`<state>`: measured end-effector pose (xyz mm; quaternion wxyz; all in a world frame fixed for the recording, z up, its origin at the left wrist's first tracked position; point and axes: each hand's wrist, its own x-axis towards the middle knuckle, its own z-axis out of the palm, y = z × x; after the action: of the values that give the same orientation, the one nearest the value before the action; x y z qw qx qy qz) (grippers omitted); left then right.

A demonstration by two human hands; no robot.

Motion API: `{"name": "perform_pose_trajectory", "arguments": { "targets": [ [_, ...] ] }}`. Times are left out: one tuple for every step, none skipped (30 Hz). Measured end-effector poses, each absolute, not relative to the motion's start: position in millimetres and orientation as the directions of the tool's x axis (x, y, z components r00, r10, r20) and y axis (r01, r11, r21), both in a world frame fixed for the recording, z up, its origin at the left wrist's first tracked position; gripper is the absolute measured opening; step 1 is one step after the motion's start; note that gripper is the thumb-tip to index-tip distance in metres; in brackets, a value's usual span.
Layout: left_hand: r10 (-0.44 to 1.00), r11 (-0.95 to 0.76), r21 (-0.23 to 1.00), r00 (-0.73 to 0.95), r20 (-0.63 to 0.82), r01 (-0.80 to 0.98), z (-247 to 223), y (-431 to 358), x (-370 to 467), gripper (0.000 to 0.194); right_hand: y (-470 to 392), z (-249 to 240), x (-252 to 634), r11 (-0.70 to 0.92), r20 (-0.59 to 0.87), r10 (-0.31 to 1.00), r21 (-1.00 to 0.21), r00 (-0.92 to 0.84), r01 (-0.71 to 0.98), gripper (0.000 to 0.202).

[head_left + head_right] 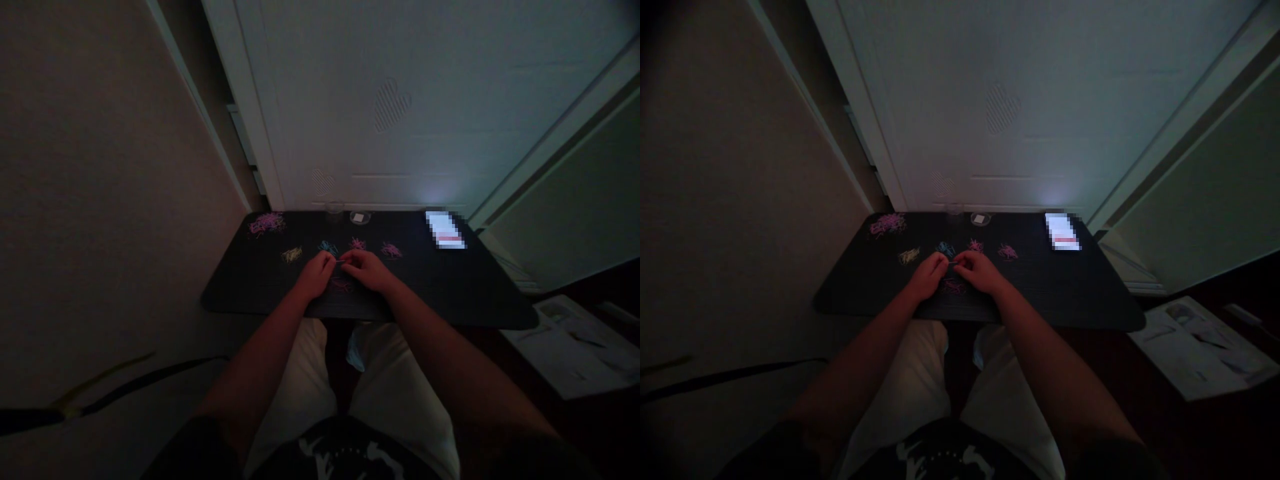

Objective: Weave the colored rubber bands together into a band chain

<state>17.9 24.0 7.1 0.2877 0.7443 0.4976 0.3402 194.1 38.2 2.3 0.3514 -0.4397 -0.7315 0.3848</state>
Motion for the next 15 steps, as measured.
{"name": "perform_pose_trajectory", "arguments": {
  "targets": [
    [0.936, -0.345, 0.756, 0.269, 0.229, 0.556, 5.4, 25.3, 20.1, 0.022, 39.6, 2.1, 191.1, 0.33, 0.19, 0.91, -0.87, -0.368, 0.367, 0.018],
    [0.934, -0.35, 0.745, 0.269, 0.235, 0.567, 3.9, 25.5, 21.2, 0.022, 40.0, 1.4, 188.6, 0.335, 0.195, 0.911, -0.864, -0.364, 0.375, 0.017],
    [0.932, -0.356, 0.737, 0.273, 0.238, 0.574, 2.5, 24.9, 21.5, 0.023, 39.6, 0.5, 186.7, 0.334, 0.197, 0.914, -0.862, -0.355, 0.382, 0.016],
    [0.93, -0.362, 0.732, 0.28, 0.238, 0.578, 1.5, 23.7, 21.3, 0.024, 38.5, -0.6, 185.5, 0.332, 0.199, 0.916, -0.863, -0.348, 0.381, 0.016],
    [0.929, -0.365, 0.728, 0.286, 0.237, 0.58, 0.8, 22.4, 20.7, 0.025, 37.0, -1.7, 185.0, 0.33, 0.2, 0.917, -0.866, -0.344, 0.376, 0.016],
    [0.928, -0.366, 0.725, 0.291, 0.234, 0.584, 0.3, 21.1, 20.1, 0.025, 35.5, -2.8, 185.2, 0.33, 0.203, 0.917, -0.87, -0.343, 0.367, 0.016],
    [0.927, -0.367, 0.72, 0.296, 0.23, 0.589, -0.1, 20.2, 19.6, 0.025, 34.1, -3.6, 185.8, 0.335, 0.209, 0.914, -0.872, -0.347, 0.356, 0.015],
    [0.926, -0.368, 0.714, 0.301, 0.226, 0.596, -0.4, 19.7, 19.3, 0.025, 33.1, -4.1, 186.6, 0.342, 0.216, 0.911, -0.872, -0.352, 0.349, 0.015],
    [0.927, -0.367, 0.706, 0.303, 0.222, 0.605, -0.8, 19.6, 19.2, 0.025, 32.5, -4.5, 187.6, 0.349, 0.223, 0.908, -0.871, -0.354, 0.347, 0.015],
    [0.927, -0.367, 0.697, 0.305, 0.219, 0.616, -1.2, 19.9, 19.4, 0.025, 32.3, -4.6, 188.5, 0.353, 0.226, 0.907, -0.868, -0.355, 0.349, 0.015],
    [0.927, -0.369, 0.689, 0.306, 0.219, 0.624, -1.6, 20.3, 19.7, 0.024, 32.4, -4.7, 189.2, 0.355, 0.228, 0.907, -0.866, -0.354, 0.353, 0.014],
    [0.926, -0.371, 0.681, 0.305, 0.221, 0.631, -2.1, 20.9, 20.1, 0.024, 32.6, -4.7, 189.8, 0.356, 0.228, 0.908, -0.864, -0.352, 0.357, 0.014],
    [0.926, -0.373, 0.675, 0.304, 0.225, 0.637, -2.5, 21.4, 20.5, 0.024, 33.1, -4.9, 190.2, 0.354, 0.228, 0.909, -0.863, -0.348, 0.36, 0.015],
    [0.925, -0.376, 0.67, 0.303, 0.229, 0.64, -2.8, 21.7, 20.8, 0.023, 33.5, -5.1, 190.4, 0.352, 0.227, 0.911, -0.863, -0.344, 0.362, 0.016],
    [0.924, -0.379, 0.666, 0.305, 0.232, 0.642, -2.9, 21.8, 21.1, 0.023, 33.9, -5.4, 190.7, 0.352, 0.228, 0.912, -0.862, -0.341, 0.364, 0.016]
  ]
}}
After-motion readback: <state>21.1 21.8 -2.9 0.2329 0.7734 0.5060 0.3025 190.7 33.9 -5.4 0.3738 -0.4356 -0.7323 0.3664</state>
